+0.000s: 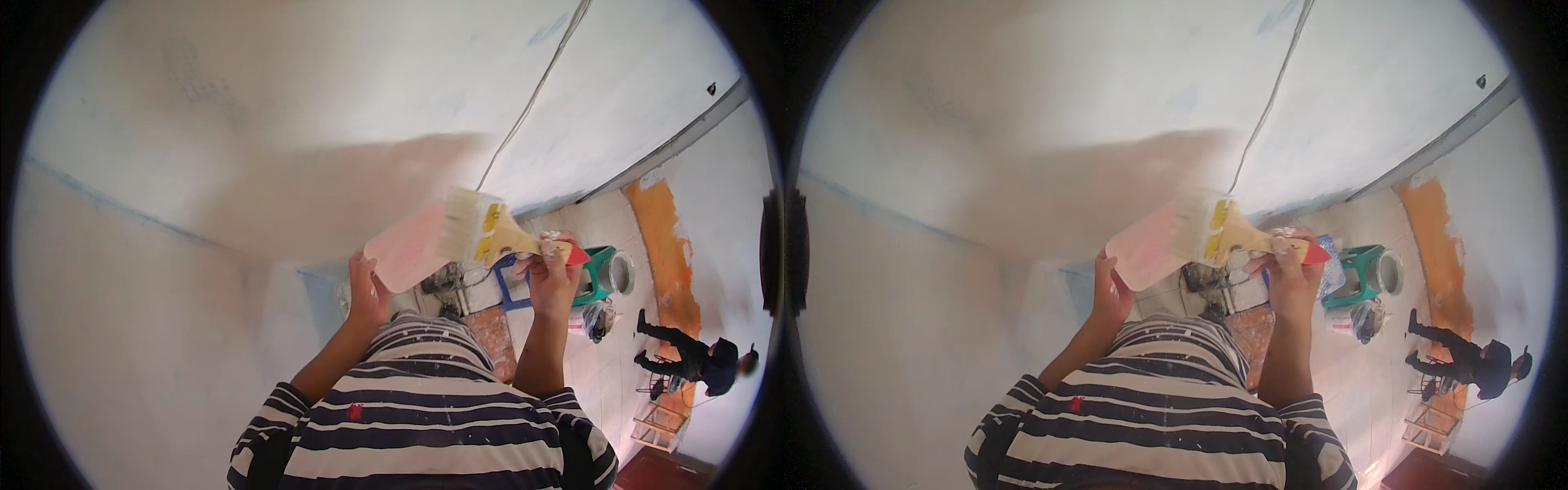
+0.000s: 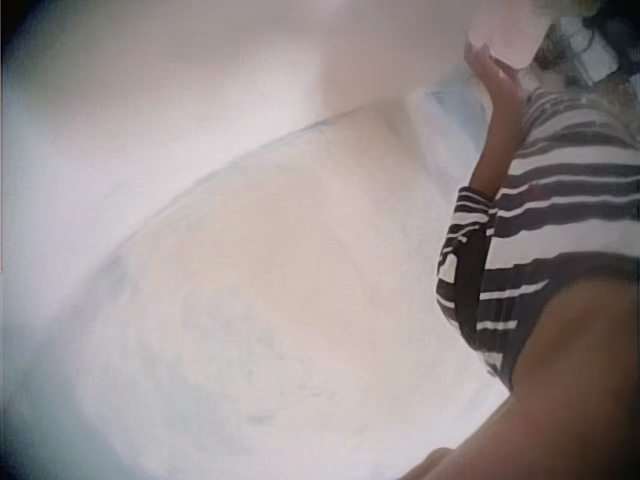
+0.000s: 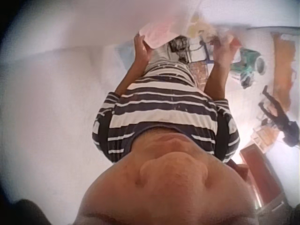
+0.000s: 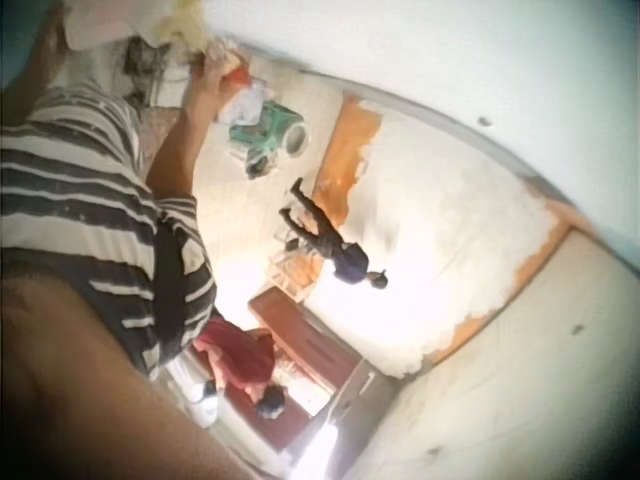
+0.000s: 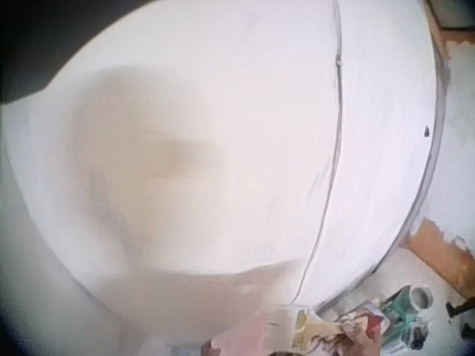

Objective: The person applies paint to a ceiling using a brush, frequently dipping the brush into a small container of paint held in the other hand.

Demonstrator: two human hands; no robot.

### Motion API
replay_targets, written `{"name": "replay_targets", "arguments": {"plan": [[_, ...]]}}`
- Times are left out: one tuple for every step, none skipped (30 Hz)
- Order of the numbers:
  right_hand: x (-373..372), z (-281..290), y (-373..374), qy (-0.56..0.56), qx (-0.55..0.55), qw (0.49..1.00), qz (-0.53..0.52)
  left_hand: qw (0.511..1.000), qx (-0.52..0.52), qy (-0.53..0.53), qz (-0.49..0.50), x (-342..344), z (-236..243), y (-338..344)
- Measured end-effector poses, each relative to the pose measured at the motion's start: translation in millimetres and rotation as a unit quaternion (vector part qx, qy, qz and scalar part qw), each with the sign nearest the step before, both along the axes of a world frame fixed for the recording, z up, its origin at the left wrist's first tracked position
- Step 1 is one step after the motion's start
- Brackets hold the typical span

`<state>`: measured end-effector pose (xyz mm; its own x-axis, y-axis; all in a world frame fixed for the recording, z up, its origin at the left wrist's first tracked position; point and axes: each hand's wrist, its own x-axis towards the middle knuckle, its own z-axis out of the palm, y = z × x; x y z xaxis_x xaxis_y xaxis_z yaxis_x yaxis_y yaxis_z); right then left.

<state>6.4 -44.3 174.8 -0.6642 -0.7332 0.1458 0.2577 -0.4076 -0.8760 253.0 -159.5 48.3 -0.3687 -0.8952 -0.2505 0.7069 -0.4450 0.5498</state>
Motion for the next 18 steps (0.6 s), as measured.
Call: {"name": "replay_targets", "arguments": {"plan": [[6.3,-2.3,1.5,-0.006,0.004,1.0,0.001,1.0,0.004,-0.006,0.001,2.6,4.0,-0.1],[11.9,-4.2,2.1,0.004,0.034,0.999,0.027,0.999,-0.023,-0.022,0.018,4.7,6.9,0.8],[16.0,-5.7,1.6,0.017,0.06,0.997,0.052,0.997,-0.052,-0.035,0.033,5.6,9.7,-0.8],[22.8,-7.0,0.2,0.018,0.061,0.997,0.041,0.997,-0.05,-0.039,0.034,8.7,13.1,-2.2],[27.7,-10.9,-1.0,0.014,0.063,0.997,0.043,0.996,-0.076,-0.044,0.034,12.3,16.6,-3.3],[32.4,-17.2,-2.4,0.012,0.061,0.998,0.033,0.993,-0.099,-0.048,0.037,15.9,18.9,-3.1],[36.4,-20.8,-2.4,0.009,0.06,0.998,0.021,0.993,-0.094,-0.052,0.039,17.0,23.7,-3.0],[41.7,-20.2,-2.9,0.006,0.065,0.998,0.025,0.993,-0.094,-0.04,0.055,17.3,29.0,-3.2],[47.5,-16.9,-6.0,0.006,0.06,0.998,0.009,0.992,-0.096,-0.028,0.072,17.9,34.4,-4.3],[52.1,-14.3,-8.4,0.006,0.055,0.998,-0.006,0.992,-0.092,-0.034,0.078,19.4,38.4,-3.7],[55.1,-13.1,-9.9,0.003,0.059,0.998,0.001,0.99,-0.104,-0.047,0.082,21.0,41.7,-2.5],[58.3,-13.2,-11.0,0.03,0.054,0.998,0.014,0.988,-0.117,-0.06,0.085,22.7,44.1,-1.2],[62.1,-14.7,-11.7,0.057,0.049,0.997,0.027,0.987,-0.114,-0.066,0.09,22.8,46.9,0.4],[67.3,-18.0,-12.3,0.052,0.052,0.997,0.034,0.987,-0.113,-0.069,0.088,22.2,49.6,2.3],[70.7,-20.7,-15.8,0.056,0.076,0.994,0.045,0.987,-0.117,-0.066,0.084,21.0,50.6,0.3],[74.3,-23.6,-18.8,0.06,0.101,0.992,0.055,0.987,-0.119,-0.065,0.087,23.6,48.8,-0.4],[78.6,-27.5,-20.0,0.062,0.099,0.992,0.057,0.985,-0.139,-0.072,0.078,27.0,46.1,0.0],[79.3,-28.5,-17.7,0.056,0.093,0.991,0.077,0.983,-0.157,-0.072,0.067,24.7,45.0,2.3]]}}
